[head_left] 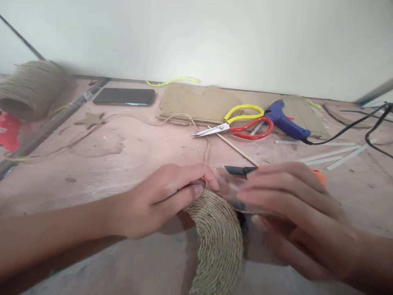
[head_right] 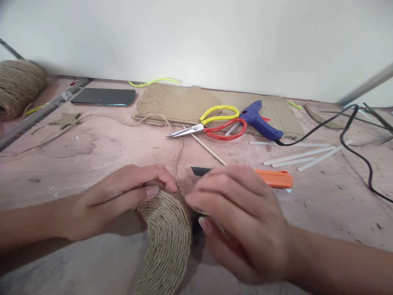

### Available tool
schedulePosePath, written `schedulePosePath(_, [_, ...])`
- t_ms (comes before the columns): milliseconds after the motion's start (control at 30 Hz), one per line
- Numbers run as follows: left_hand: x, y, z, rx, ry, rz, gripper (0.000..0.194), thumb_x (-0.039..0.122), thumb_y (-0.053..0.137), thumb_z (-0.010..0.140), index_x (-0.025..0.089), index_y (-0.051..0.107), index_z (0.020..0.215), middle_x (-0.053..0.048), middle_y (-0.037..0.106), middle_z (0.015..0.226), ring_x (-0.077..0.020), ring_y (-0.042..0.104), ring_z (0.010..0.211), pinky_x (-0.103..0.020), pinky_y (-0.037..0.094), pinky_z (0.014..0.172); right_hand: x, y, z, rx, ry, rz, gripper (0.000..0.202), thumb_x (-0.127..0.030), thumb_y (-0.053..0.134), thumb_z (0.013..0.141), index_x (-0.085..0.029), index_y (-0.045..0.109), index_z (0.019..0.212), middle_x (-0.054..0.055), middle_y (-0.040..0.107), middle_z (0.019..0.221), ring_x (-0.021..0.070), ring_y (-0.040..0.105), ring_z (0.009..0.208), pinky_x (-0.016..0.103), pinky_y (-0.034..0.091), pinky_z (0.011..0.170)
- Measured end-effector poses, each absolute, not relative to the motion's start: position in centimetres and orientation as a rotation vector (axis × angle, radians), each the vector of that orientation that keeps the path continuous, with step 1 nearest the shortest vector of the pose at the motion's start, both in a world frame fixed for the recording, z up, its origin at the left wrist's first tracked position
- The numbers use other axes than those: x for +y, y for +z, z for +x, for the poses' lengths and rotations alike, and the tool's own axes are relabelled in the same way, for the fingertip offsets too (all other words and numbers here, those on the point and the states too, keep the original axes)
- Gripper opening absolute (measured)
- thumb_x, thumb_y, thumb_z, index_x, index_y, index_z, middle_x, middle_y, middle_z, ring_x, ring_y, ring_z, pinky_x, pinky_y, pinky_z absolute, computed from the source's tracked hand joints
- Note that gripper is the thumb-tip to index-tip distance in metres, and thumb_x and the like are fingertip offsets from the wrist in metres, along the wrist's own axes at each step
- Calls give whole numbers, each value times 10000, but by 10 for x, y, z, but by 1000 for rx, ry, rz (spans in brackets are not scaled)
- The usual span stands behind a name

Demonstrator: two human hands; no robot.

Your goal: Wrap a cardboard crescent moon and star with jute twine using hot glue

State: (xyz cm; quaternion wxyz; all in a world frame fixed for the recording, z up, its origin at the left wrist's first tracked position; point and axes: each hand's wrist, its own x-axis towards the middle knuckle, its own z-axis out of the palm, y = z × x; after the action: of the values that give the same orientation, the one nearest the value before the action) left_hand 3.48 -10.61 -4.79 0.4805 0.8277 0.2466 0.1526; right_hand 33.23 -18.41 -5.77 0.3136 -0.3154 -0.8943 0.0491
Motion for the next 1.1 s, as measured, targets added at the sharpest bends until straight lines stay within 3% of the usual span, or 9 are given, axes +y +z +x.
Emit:
schedulePosePath(133, [-107,-49,35,549,414,2011,299,172,412,1185,236,698,1248,-9,801,1161,-165,739,1041,-288,543,952,-173,-62,320,-2411,173,-842,326,-353,596,1101,-144,627,1349,77,807,1147,257,700,1007,475,506,887])
schedulePosePath(333, [-108,-49,34,607,430,1780,192,279,557,1169,231,716,1267,-22,804,1085,-169,741,985,-282,576,890,-179,-62,318,-2539,247,-536,381,-239,407,1168,-201,694,1415,20,827,1144,228,715,1105,481,451,1081])
schedulePosePath(467, [-110,-48,34,633,506,1428,356,406,752,1056,250,656,1360,-39,807,1049,-160,718,797,-250,561,652,-180,-63,317,-2407,265,-645,321,-140,634,1060,-190,750,1355,12,810,1130,210,702,1028,461,495,997])
schedulePosePath(533, [-112,-47,36,613,535,1312,467,363,844,964,267,623,1364,-44,806,1102,-164,737,794,-249,585,642,-181,-63,318,-2346,226,-714,357,-108,685,1020,-143,734,1372,52,807,1182,216,702,1053,457,518,991])
schedulePosePath(667, [-114,-49,44,599,426,1376,193,276,784,1012,219,679,1162,-64,792,1116,-224,777,981,-315,653,819,-181,-59,326,-2338,162,-781,415,-80,657,1007,-109,671,1422,98,807,1236,226,717,1128,437,554,1011])
schedulePosePath(733, [-114,-49,47,597,402,1408,65,242,719,1066,195,692,1102,-49,782,1080,-186,750,952,-282,628,821,-175,-56,335,-2340,90,-801,391,-75,643,995,-132,669,1381,93,816,1187,238,726,1106,438,552,986])
schedulePosePath(867, [-112,-47,48,516,343,1307,117,96,735,1021,178,698,1096,14,742,986,-100,684,870,-176,555,763,-155,-43,365,-2447,-78,-1124,82,-309,705,1041,-249,707,1097,71,801,1071,297,701,983,491,526,849])
schedulePosePath(967, [-110,-45,47,523,306,1237,213,28,795,943,177,701,1061,37,733,960,-77,654,829,-133,521,709,-144,-34,388,-2724,-10,-1289,259,-537,675,1051,-282,688,1091,72,798,1081,330,738,964,482,558,746])
schedulePosePath(1100, [-109,-45,44,450,315,1235,259,-31,776,922,179,715,1060,36,733,984,-77,659,848,-129,533,729,-137,-26,401,-2802,121,-1336,231,-518,642,1070,-305,708,1129,54,814,1147,275,789,886,395,613,650])
